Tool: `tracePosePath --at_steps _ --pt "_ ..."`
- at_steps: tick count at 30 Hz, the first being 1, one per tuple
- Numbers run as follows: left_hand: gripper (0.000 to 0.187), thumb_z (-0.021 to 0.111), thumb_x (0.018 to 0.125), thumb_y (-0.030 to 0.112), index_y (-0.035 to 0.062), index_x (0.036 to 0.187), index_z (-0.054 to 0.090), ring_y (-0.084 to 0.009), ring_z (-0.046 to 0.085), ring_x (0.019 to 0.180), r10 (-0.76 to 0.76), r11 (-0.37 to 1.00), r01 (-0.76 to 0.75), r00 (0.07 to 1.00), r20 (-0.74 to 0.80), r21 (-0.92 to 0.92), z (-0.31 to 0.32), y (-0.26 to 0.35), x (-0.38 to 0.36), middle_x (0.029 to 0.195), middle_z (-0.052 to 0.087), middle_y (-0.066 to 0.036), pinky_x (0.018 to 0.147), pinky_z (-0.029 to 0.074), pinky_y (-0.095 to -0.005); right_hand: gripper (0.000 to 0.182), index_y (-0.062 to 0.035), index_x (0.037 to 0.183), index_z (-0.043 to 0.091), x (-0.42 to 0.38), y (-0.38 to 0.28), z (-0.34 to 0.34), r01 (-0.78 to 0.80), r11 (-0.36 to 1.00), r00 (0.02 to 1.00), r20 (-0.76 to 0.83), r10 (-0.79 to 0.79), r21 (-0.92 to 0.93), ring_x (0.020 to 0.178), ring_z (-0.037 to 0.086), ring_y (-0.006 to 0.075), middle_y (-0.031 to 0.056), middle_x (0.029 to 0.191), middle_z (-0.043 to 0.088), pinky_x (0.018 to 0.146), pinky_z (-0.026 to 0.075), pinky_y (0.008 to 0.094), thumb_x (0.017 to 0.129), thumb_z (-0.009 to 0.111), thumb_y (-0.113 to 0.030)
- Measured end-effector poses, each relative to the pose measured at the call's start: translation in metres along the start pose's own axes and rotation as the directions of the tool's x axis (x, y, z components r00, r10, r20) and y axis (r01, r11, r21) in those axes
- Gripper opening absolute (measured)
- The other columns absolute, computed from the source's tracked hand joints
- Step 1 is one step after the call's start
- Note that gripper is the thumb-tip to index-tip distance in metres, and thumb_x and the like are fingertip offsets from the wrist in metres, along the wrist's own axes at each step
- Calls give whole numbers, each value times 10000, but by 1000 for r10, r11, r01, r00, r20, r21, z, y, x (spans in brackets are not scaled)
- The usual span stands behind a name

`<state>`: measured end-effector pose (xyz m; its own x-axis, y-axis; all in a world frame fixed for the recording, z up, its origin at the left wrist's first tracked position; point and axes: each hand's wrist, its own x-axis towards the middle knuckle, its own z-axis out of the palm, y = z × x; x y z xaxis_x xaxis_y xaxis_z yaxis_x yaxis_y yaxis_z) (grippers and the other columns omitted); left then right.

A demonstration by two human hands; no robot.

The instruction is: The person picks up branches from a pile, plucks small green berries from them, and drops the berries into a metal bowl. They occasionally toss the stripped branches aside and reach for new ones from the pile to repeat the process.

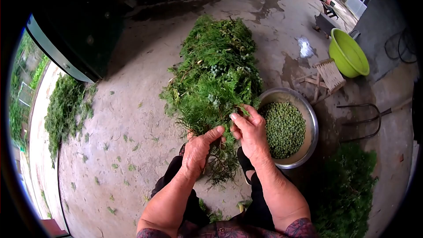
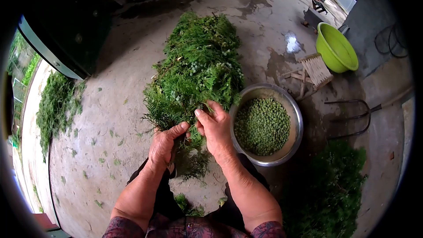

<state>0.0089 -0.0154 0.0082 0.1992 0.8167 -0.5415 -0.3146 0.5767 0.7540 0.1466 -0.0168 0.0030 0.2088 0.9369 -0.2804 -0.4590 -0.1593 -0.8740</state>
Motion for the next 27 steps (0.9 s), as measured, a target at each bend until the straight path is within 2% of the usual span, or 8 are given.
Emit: tracePosePath --at_steps 2,6,10,17,21,22,25,27 --pt "274 726 753 185 13 925 600 -141 571 628 -1 1000 1 1000 17 -2 0 -3 0 748 621 -56 577 486 -268 193 -72 1016 558 0 0 1 25 999 999 47 -26 21 571 491 48 -25 787 570 435 351 169 836 621 -96" --pt "304 747 732 248 18 885 618 -129 558 594 -67 993 69 998 21 -94 3 -2 -7 706 614 -43 547 458 -249 143 -65 970 576 -1 0 1 -62 993 996 -63 69 100 552 467 61 -10 775 565 438 338 180 841 622 -105" --pt "373 771 688 348 25 812 633 -118 500 496 -133 989 133 991 5 63 -18 -8 -4 619 583 -26 450 370 -234 126 -23 991 576 4 -4 -21 -123 940 983 166 73 317 532 474 65 42 749 567 418 327 178 879 553 -75" --pt "252 673 800 250 31 801 547 -182 552 589 -72 939 140 973 218 -313 -43 -18 -35 653 555 -45 558 479 -312 127 -48 968 535 -20 -31 -29 -83 917 981 196 5 389 620 506 105 56 844 565 442 353 189 879 563 -133" --pt "240 655 815 225 15 850 544 -188 560 602 -97 950 146 978 184 -274 -56 -28 -57 651 556 -51 562 486 -324 164 -41 913 593 -51 -10 -29 -67 948 951 308 -35 313 524 457 54 -12 713 532 413 306 169 824 653 -165" --pt "252 653 813 232 5 860 556 -184 553 606 -93 954 135 982 164 -269 -57 -31 -66 646 555 -52 578 480 -306 166 -43 918 612 -62 -12 -26 23 988 953 296 -69 155 519 437 42 -22 714 519 417 304 162 808 670 -153" --pt "378 692 753 419 59 679 605 -84 372 379 -16 994 22 998 58 -106 -56 -38 -92 577 539 -15 357 248 -232 262 -91 1013 657 -93 -20 -12 251 942 929 331 -169 -224 589 436 47 -43 778 487 504 381 177 755 702 -71" --pt "361 702 753 388 47 682 611 -87 397 392 -27 989 37 997 71 -141 -59 -45 -108 599 561 -29 367 261 -233 292 -77 1030 655 -95 -9 -12 645 635 751 510 -420 -426 666 462 87 -18 781 486 582 406 218 743 705 -62"
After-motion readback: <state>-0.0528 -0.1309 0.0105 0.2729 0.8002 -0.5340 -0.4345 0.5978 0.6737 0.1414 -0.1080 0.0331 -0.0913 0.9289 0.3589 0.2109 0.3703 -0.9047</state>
